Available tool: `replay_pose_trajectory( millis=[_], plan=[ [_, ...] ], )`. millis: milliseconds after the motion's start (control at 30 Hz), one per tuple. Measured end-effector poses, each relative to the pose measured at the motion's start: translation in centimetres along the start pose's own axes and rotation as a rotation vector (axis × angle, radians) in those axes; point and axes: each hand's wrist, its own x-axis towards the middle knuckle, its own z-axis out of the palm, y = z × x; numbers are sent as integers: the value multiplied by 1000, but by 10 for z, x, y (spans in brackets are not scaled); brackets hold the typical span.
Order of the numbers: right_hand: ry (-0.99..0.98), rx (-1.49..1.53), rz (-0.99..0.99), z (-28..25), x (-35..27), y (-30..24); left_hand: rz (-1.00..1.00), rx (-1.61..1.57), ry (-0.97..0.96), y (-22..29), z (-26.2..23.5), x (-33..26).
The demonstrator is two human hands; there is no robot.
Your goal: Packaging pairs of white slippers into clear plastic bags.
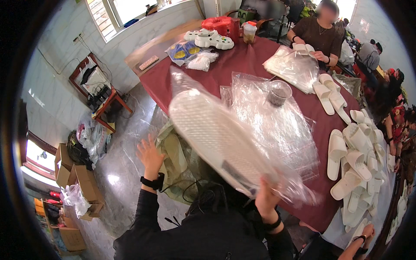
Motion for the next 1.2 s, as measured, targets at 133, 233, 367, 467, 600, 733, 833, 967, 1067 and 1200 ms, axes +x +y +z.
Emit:
replay_pose_trajectory(
  millis=[133,233,367,467,600,733,833,967,1067,1200],
  plan=[
    [-412,771,446,36,50,-58,-112,-80,-311,-84,70,18],
    [-574,931,664,80,48,-71,-64,-113,-233,-85,83,25],
    [-845,1037,935,143,36,-80,-104,-239,-50,-68,62,24],
    [-776,1205,1083,189,25,-107,-114,-285,-21,-66,66,25],
    [-1079,1202,751,207,16,-125,-130,-340,-100,-61,67,24],
    [-1607,753,365,220,-11,-113,-161,-355,-104,-59,62,30],
    [-1540,795,197,214,-25,-107,-138,-336,-120,-64,62,26],
    [-1321,848,-144,210,-48,-103,-104,-353,-93,-62,64,29],
    [-1591,210,-210,190,-53,-103,-82,-358,-73,-58,64,33],
    [-1422,122,-264,182,-48,-93,8,-342,82,-66,80,34]
  ],
)
